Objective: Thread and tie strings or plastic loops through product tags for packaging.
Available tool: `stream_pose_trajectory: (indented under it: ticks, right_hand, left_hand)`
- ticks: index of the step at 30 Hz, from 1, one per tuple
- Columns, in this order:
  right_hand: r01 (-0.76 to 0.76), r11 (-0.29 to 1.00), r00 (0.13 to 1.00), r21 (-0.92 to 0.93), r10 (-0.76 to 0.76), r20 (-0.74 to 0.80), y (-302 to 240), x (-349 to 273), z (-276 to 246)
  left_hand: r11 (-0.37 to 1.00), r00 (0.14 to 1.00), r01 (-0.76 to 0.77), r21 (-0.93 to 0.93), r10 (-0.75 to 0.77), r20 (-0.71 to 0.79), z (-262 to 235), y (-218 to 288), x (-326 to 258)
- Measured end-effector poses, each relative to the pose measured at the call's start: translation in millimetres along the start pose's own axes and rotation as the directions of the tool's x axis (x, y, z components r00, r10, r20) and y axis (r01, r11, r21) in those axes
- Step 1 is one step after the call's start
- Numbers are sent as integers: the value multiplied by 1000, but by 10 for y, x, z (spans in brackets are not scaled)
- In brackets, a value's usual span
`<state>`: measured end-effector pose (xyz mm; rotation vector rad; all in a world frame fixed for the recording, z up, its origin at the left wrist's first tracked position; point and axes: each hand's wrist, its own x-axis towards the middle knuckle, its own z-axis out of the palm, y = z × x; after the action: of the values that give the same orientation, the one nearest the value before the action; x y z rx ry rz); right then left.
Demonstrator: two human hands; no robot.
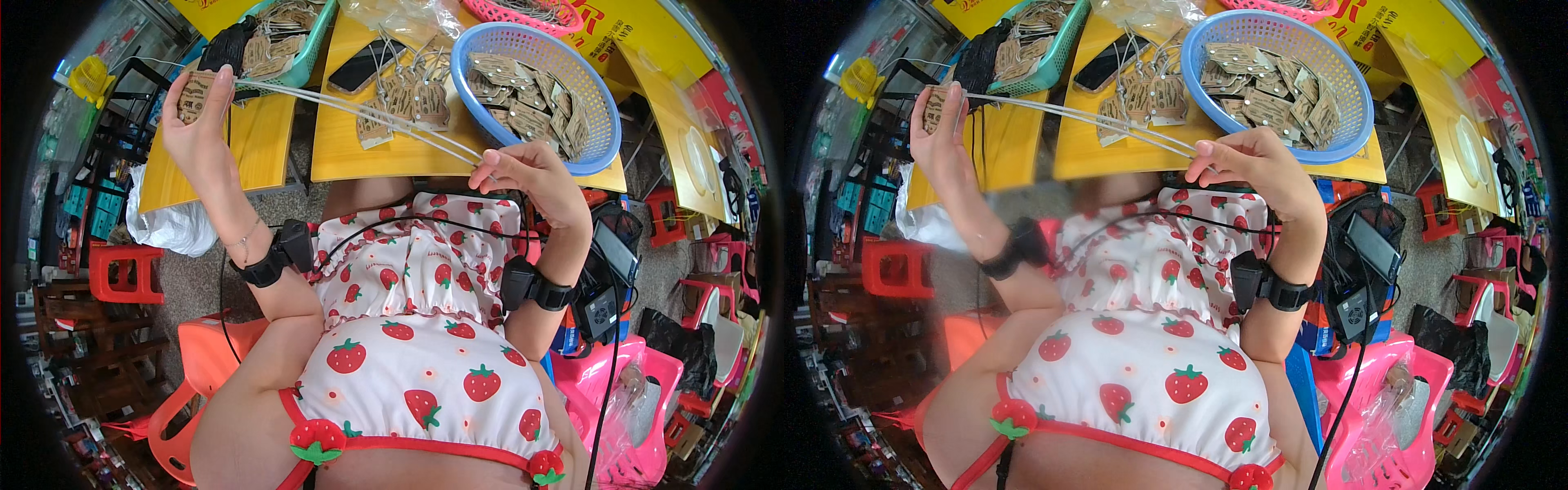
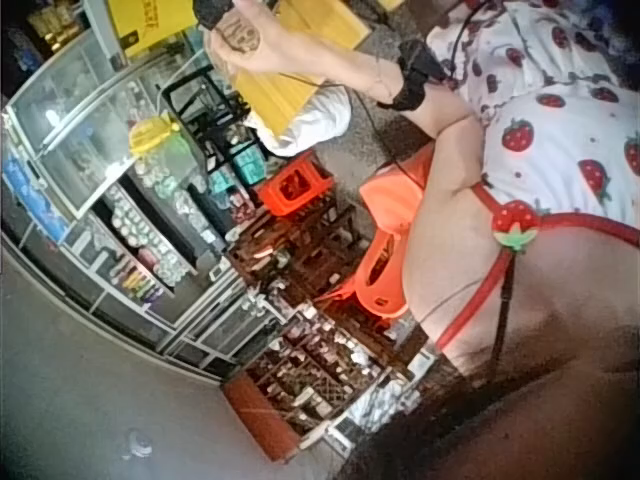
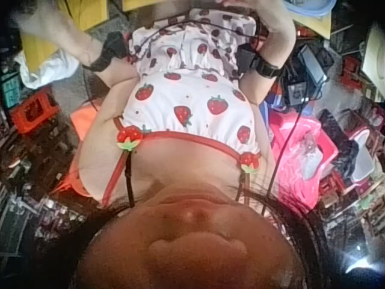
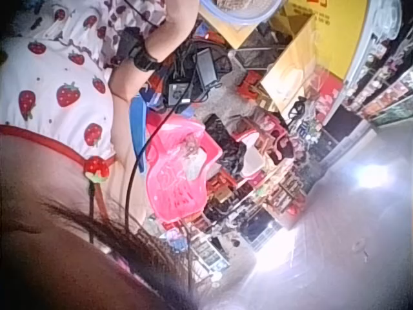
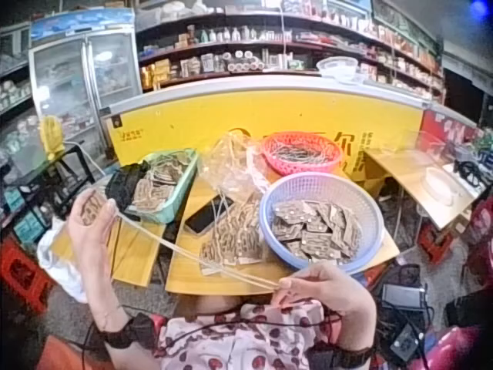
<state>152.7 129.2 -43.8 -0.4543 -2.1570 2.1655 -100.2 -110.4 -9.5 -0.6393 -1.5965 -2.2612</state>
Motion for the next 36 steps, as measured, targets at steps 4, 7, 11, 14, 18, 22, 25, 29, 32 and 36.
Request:
stream_pose_trajectory:
  ticks: [4, 7, 11, 14, 18, 22, 25, 29, 32, 36]
  right_hand:
    - [-9, 1000, 1000, -4, 9, -11, 6, -16, -28]
    - [-33, 998, 998, -51, 31, -46, -31, -43, -30]
    - [-10, 991, 999, -133, 4, -45, -45, -113, -27]
    - [-11, 968, 999, -252, -3, -53, -13, -165, -38]
    - [-98, 830, 977, -550, -26, -213, -194, -280, 137]
    - [408, 830, 779, -379, -534, -330, -283, -191, 511]
    - [596, 661, 623, -456, -739, -257, -357, -92, 694]
    - [577, 803, 721, -147, -586, -369, -351, -137, 774]
    - [551, 834, 786, 42, -501, -362, -358, -148, 752]
    - [474, 846, 866, 245, -396, -307, -379, -175, 720]
  left_hand:
    - [998, 1000, -14, 64, 13, 20, -7, -8, -3]
    - [998, 999, -8, 63, 6, 31, -2, -8, -5]
    - [997, 999, -7, 75, 4, 35, 9, 10, -15]
    - [998, 998, -12, 56, 9, 58, 16, 7, -32]
    - [982, 974, -167, 91, 149, 171, 161, 18, -138]
    - [995, 911, -102, 17, 86, 403, 619, 306, -641]
    - [992, 850, 29, -123, 40, 525, 794, 369, -932]
    - [981, 829, 42, -191, 72, 555, 831, 350, -1010]
    - [983, 813, 36, -180, 76, 578, 831, 337, -993]
    - [967, 805, 97, -237, 64, 590, 826, 334, -994]
